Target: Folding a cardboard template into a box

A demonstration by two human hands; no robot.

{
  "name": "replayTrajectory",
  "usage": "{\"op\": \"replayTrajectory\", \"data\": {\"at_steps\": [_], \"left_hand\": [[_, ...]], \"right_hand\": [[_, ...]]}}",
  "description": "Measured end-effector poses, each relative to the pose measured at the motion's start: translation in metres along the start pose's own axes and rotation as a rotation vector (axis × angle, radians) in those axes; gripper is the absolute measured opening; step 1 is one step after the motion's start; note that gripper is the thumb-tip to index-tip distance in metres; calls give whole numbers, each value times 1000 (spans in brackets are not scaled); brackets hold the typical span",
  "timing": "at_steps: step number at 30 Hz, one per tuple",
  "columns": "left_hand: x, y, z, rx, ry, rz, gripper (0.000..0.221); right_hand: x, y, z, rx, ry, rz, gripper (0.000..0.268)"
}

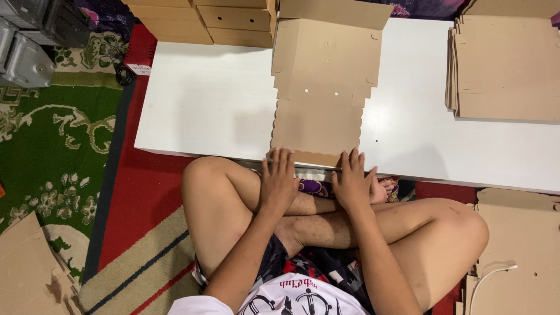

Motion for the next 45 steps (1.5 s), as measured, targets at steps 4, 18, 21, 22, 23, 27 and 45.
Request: {"op": "replayTrajectory", "data": {"at_steps": [4,18,21,22,23,27,45], "left_hand": [[14,4,14,114,-84,-17,74],[64,15,19,41,-26,-173,80],[55,9,10,-55,16,-205,78],[50,10,9,-53,18,-202,78],[47,8,4,-85,29,-209,80],[66,4,-23,-192,69,-220,76],[9,14,26,221,-146,147,61]], "right_hand": [[-27,-11,-26,-67,-23,129,72],[73,0,-36,-210,-316,-99,102],[66,-4,-22,-157,-312,-158,98],[55,-5,-23,-156,-311,-154,98],[49,-7,-20,-118,-298,-206,100],[34,-12,-7,-36,-234,-276,96],[13,-6,-51,-292,-113,113,81]]}}
Point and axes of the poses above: each hand's wrist, its own y-axis towards the middle knuckle, its own x-axis out of the palm, z = x × y, the point moved 10 cm from there along y, towards the middle knuckle, and after that the axes turned 4 degrees about -y, right-handed, at the moved point
